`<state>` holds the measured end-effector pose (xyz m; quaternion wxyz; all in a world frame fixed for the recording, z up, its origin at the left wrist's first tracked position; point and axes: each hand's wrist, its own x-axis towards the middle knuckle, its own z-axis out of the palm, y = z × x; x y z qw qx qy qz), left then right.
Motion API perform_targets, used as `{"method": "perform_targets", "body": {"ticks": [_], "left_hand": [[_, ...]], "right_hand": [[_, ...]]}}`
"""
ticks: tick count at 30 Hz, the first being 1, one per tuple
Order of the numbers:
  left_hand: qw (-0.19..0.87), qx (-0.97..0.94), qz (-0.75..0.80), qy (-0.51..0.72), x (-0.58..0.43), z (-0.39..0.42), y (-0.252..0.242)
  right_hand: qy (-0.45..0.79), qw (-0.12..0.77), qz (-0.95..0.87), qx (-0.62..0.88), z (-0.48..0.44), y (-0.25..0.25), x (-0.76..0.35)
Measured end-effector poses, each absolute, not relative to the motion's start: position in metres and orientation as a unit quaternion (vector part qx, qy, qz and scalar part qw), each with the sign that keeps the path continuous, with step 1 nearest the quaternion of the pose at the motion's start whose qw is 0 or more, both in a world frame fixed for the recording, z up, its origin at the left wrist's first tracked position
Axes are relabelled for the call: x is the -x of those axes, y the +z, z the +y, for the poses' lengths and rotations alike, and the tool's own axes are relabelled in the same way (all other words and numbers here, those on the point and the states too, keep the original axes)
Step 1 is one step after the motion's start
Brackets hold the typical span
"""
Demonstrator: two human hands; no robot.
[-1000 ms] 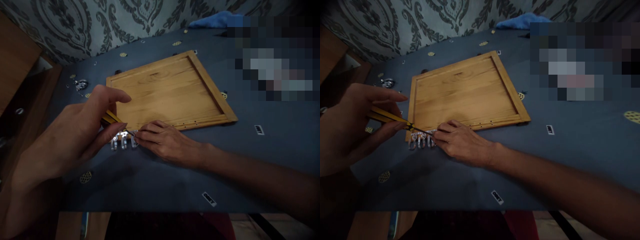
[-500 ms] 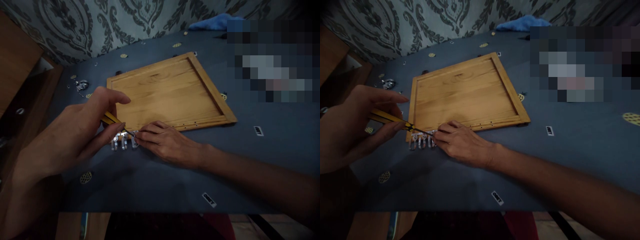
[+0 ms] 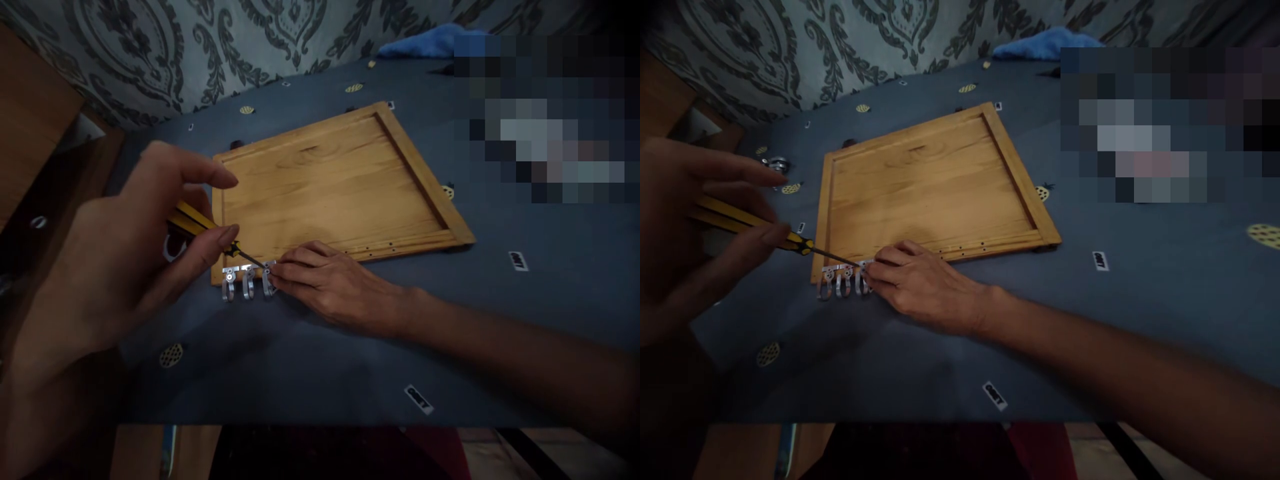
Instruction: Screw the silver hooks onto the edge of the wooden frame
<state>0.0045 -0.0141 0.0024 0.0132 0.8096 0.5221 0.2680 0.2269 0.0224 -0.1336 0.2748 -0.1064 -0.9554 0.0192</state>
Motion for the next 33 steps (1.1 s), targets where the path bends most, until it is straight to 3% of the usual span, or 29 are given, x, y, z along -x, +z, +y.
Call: {"method": "perform_targets", "body": {"ticks": [3,16,33], "left_hand": [[-0.014,-0.853,0.483,0.199,-0.003,-0.009,0.001],[0.053,-0.874,0.435,0.210,-0.001,-0.001,-0.001],[0.050,-0.893,0.406,0.189,-0.007,-0.001,0.000]], "right_hand": [[0.013,0.269,-0.957,0.109,0.022,-0.132,-0.227],[0.018,0.269,-0.957,0.108,0.022,-0.130,-0.226],[0.012,0.243,-0.963,0.114,0.021,-0.125,-0.228]]}}
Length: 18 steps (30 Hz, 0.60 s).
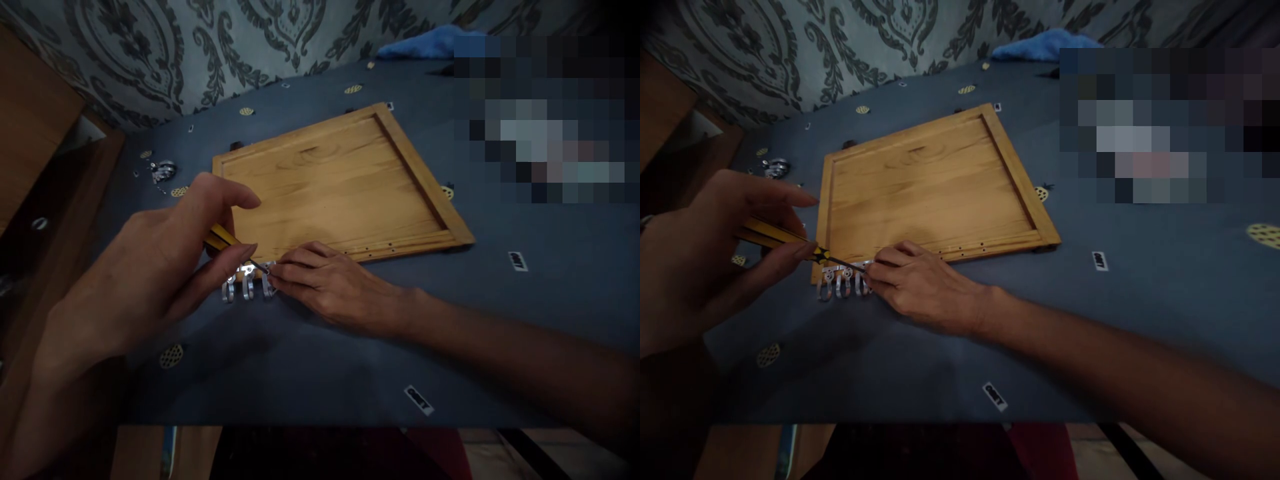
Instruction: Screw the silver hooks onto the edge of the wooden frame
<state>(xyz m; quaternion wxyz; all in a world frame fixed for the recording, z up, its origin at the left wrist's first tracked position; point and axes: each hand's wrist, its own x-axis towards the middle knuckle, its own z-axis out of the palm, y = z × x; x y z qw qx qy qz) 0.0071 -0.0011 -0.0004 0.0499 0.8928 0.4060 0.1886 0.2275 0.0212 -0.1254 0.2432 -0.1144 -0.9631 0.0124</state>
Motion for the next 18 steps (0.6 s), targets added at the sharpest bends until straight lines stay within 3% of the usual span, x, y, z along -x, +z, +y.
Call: {"method": "perform_targets", "body": {"ticks": [12,18], "left_hand": [[0.081,-0.926,0.333,0.159,-0.0026,0.0010,0.0046],[0.082,-0.900,0.380,0.197,-0.0075,0.0011,0.0014]], "right_hand": [[0.024,0.247,-0.962,0.109,0.0214,-0.1277,-0.2271],[0.030,0.243,-0.964,0.105,0.0219,-0.1269,-0.2276]]}}
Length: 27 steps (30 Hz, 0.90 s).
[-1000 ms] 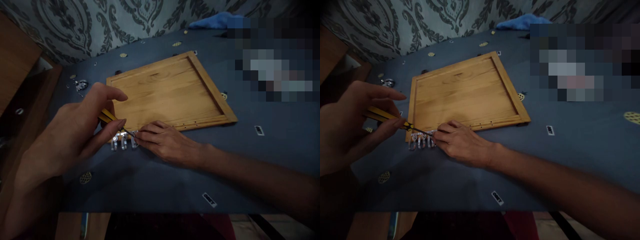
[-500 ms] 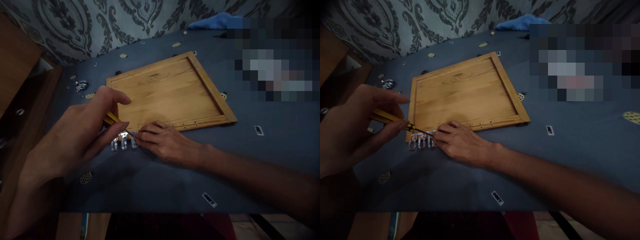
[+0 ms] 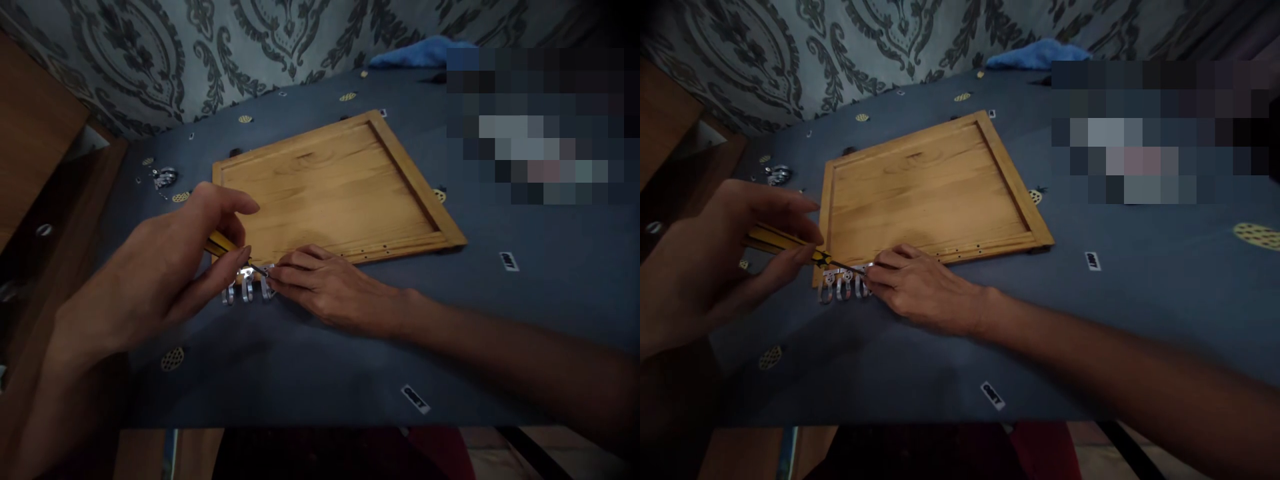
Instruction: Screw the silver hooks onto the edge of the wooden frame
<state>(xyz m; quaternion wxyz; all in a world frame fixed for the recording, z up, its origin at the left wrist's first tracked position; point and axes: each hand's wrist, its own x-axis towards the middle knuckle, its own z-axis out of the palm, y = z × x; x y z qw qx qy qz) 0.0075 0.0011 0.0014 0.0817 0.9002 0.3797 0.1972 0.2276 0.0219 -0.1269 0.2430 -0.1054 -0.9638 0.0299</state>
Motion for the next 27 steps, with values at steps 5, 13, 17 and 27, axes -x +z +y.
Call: {"method": "perform_targets", "body": {"ticks": [5,13,17,27], "left_hand": [[0.215,-0.830,0.416,0.302,-0.026,-0.010,-0.009],[0.422,-0.631,0.399,0.515,-0.057,-0.012,-0.034],[0.461,-0.603,0.351,0.549,-0.063,-0.003,-0.036],[0.516,-0.606,0.285,0.534,-0.058,0.001,-0.035]], "right_hand": [[0.037,0.231,-0.966,0.113,0.021,-0.125,-0.228],[0.051,0.239,-0.963,0.113,0.021,-0.125,-0.227],[0.040,0.240,-0.964,0.109,0.021,-0.126,-0.228],[0.036,0.243,-0.964,0.104,0.022,-0.126,-0.228]]}}
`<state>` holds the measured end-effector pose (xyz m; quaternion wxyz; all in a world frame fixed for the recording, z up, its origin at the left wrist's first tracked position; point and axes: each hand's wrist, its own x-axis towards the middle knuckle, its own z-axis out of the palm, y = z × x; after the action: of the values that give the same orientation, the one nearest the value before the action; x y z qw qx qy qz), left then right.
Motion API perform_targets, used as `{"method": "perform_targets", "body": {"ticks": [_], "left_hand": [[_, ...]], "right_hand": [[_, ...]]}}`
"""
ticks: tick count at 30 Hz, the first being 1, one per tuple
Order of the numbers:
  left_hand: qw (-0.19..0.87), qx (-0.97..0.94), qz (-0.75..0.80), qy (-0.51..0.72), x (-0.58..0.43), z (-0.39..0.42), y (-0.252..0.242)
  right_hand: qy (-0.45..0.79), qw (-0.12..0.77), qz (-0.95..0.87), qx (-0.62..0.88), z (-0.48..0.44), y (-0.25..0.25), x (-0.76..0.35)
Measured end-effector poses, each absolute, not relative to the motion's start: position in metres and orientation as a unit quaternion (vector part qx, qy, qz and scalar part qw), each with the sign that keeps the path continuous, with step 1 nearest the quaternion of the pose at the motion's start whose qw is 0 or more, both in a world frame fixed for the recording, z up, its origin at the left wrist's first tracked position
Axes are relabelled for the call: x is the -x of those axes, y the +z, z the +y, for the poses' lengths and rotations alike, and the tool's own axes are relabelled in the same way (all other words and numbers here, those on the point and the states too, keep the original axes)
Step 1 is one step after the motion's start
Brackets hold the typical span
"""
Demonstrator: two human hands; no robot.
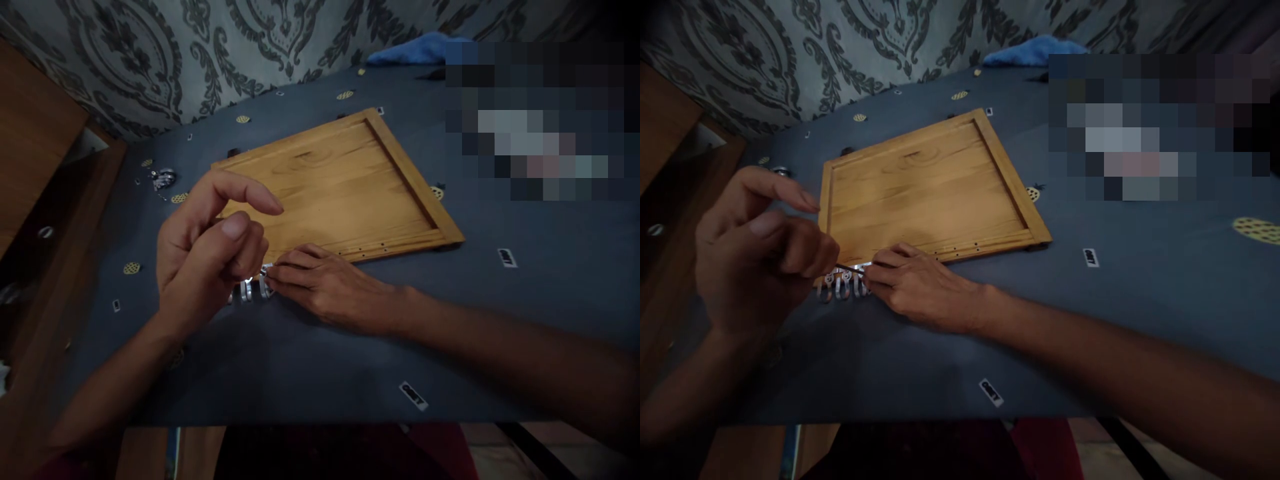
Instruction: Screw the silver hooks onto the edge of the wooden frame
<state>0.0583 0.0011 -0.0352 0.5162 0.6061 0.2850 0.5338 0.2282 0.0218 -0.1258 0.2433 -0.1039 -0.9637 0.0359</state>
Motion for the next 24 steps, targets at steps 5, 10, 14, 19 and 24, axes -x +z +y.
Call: {"method": "perform_targets", "body": {"ticks": [5,10,14,19,24], "left_hand": [[0.531,-0.620,0.261,0.516,-0.054,0.002,-0.036],[0.553,-0.619,0.265,0.491,-0.051,-0.002,-0.034],[0.556,-0.621,0.261,0.487,-0.051,-0.001,-0.034],[0.517,-0.589,0.234,0.576,-0.045,0.009,-0.025],[0.492,-0.553,0.290,0.606,-0.044,0.009,-0.018]], "right_hand": [[0.043,0.245,-0.963,0.107,0.022,-0.127,-0.228],[0.046,0.250,-0.961,0.108,0.021,-0.126,-0.228],[0.038,0.261,-0.958,0.108,0.021,-0.127,-0.228],[0.034,0.264,-0.958,0.104,0.022,-0.128,-0.227],[0.033,0.265,-0.958,0.102,0.022,-0.128,-0.227]]}}
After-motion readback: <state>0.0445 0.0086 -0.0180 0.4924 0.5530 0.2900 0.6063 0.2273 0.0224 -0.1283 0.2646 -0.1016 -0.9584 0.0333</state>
